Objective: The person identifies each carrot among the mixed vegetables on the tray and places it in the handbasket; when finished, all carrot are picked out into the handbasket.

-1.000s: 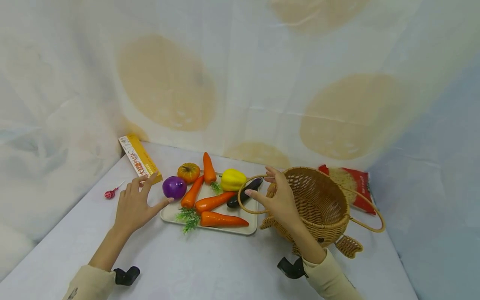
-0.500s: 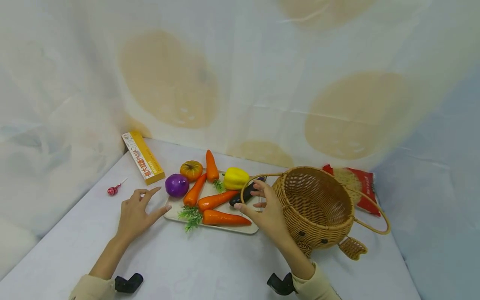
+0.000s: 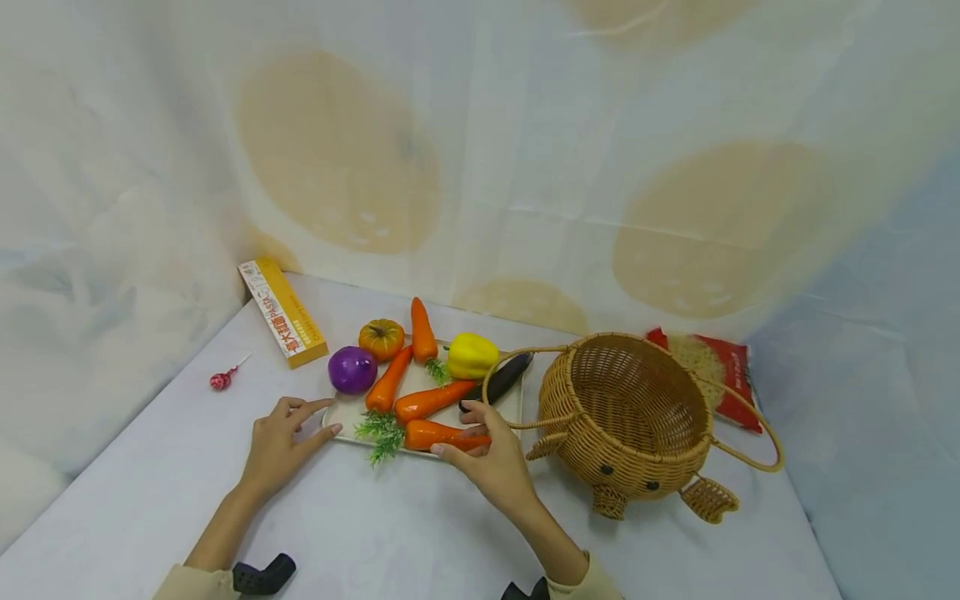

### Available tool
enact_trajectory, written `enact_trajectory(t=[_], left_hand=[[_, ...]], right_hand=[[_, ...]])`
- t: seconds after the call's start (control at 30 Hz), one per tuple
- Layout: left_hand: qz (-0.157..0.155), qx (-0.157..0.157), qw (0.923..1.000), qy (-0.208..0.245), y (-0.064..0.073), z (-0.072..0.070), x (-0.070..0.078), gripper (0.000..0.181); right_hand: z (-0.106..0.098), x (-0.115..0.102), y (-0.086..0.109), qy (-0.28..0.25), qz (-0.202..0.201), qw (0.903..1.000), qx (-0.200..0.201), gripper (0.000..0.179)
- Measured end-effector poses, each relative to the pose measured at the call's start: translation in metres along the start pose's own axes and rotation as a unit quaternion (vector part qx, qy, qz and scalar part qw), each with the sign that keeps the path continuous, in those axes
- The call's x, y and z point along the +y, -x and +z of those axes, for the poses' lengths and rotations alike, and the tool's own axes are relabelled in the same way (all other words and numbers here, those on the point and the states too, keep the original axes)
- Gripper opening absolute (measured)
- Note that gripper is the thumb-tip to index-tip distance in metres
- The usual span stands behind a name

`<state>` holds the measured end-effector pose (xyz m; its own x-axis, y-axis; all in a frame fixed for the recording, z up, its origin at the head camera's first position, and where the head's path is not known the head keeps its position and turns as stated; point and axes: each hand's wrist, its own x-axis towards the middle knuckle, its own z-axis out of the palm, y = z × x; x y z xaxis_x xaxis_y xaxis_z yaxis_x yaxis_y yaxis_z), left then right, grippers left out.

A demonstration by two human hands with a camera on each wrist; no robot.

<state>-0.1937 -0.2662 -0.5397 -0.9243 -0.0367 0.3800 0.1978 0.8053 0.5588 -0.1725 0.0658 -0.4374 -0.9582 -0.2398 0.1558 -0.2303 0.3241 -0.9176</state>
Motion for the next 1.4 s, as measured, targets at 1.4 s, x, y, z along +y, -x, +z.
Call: enact_trajectory(t=[1.4], left_hand=[[0.001, -0.002, 0.9999, -0.016, 0.002, 0.0, 0.002, 0.038]], right_hand=[[0.054, 0.031, -0.028, 0.185, 0.126, 0.9735, -0.047, 0.069]])
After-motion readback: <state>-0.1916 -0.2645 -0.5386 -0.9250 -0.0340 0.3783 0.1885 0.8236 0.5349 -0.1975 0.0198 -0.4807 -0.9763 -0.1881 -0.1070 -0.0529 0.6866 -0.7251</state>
